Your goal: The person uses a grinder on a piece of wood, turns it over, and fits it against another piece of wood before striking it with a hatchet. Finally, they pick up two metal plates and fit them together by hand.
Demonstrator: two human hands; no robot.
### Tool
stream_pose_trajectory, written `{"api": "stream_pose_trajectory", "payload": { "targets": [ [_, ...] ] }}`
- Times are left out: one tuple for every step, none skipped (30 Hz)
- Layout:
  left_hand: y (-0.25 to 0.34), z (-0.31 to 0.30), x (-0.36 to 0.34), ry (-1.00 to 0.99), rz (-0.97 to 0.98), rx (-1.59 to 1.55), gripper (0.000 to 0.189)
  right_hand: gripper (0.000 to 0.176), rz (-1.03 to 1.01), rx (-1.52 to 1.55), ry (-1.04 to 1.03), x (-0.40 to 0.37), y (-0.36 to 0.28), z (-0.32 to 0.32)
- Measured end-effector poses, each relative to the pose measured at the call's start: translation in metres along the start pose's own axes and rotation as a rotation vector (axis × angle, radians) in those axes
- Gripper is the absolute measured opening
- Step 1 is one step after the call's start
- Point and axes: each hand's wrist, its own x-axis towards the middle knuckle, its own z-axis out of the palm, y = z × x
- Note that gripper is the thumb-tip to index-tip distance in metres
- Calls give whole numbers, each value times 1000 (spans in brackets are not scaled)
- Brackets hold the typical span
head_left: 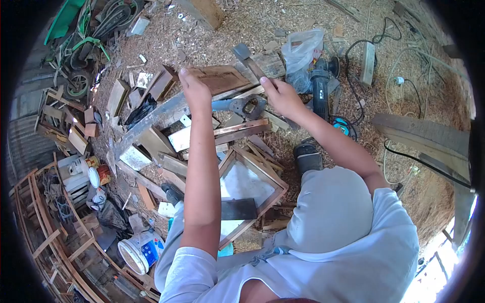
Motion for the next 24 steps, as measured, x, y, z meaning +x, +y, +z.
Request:
{"api": "stream_pose_trajectory", "payload": {
  "targets": [
    [-8, -2, 6, -15, 1, 3, 64, 65, -99, 27, 28, -7, -13, -6],
    [-14, -2, 9, -30, 1, 9, 66, 58, -155, -41, -5, -15, -31, -16],
    [-15, 1, 9, -29, -6, 7, 66, 58, -151, -46, -9, -22, -39, -20],
    [-15, 4, 11, 10, 29, 59, 65, 56, -230, -66, 4, -28, -46, -22],
    [-14, 6, 11, 50, 64, 110, 64, 55, -312, -87, 16, -30, -49, -22],
    [-7, 8, 8, 53, 62, 106, 64, 55, -314, -91, 14, -30, -41, -18],
    [5, 10, 4, 27, 68, 103, 64, 57, -346, -80, 36, -29, -22, -10],
    [17, 13, 2, 0, 75, 99, 63, 58, -379, -69, 58, -27, -2, -1],
    [27, 17, 0, 3, 75, 95, 63, 58, -383, -73, 57, -23, 18, 5],
    [36, 21, -1, -7, 56, 129, 62, 60, -231, -86, -10, -15, 41, 9],
    [40, 24, -1, -18, 37, 163, 60, 62, -79, -99, -75, -8, 59, 10],
    [39, 27, 2, -22, 67, 235, 60, 66, 58, -66, -117, -5, 55, 7],
    [39, 31, 7, -20, 69, 237, 60, 66, 55, -64, -118, -1, 50, 4],
    [37, 34, 11, -9, 77, 247, 59, 67, 188, -29, -189, 2, 47, 0],
    [37, 37, 11, -1, 84, 254, 59, 69, 323, 5, -257, 0, 33, -6],
    [40, 40, 9, -3, 88, 250, 59, 69, 317, -36, -259, -2, 25, -9],
    [43, 44, 8, 21, 84, 248, 58, 69, 313, -40, -253, -2, 22, -12],
    [47, 46, 5, 44, 75, 250, 57, 68, 197, -72, -196, -3, 20, -13],
    [50, 46, 4, 42, 71, 253, 57, 67, 84, -101, -145, -5, 18, -12],
    [53, 43, 4, -1, 55, 258, 56, 65, 55, -34, -131, -6, 16, -12],
    [55, 41, 3, -43, 39, 265, 55, 65, 61, -29, -137, -10, 7, -12],
    [54, 41, 3, -42, 37, 271, 55, 64, -5, 63, -114, -15, -5, -13],
    [53, 41, 4, -32, 46, 289, 54, 64, -72, 153, -91, -17, -14, -15],
    [53, 43, 5, -21, 56, 305, 53, 62, -33, 170, -139, -17, -18, -17]
  ]
}}
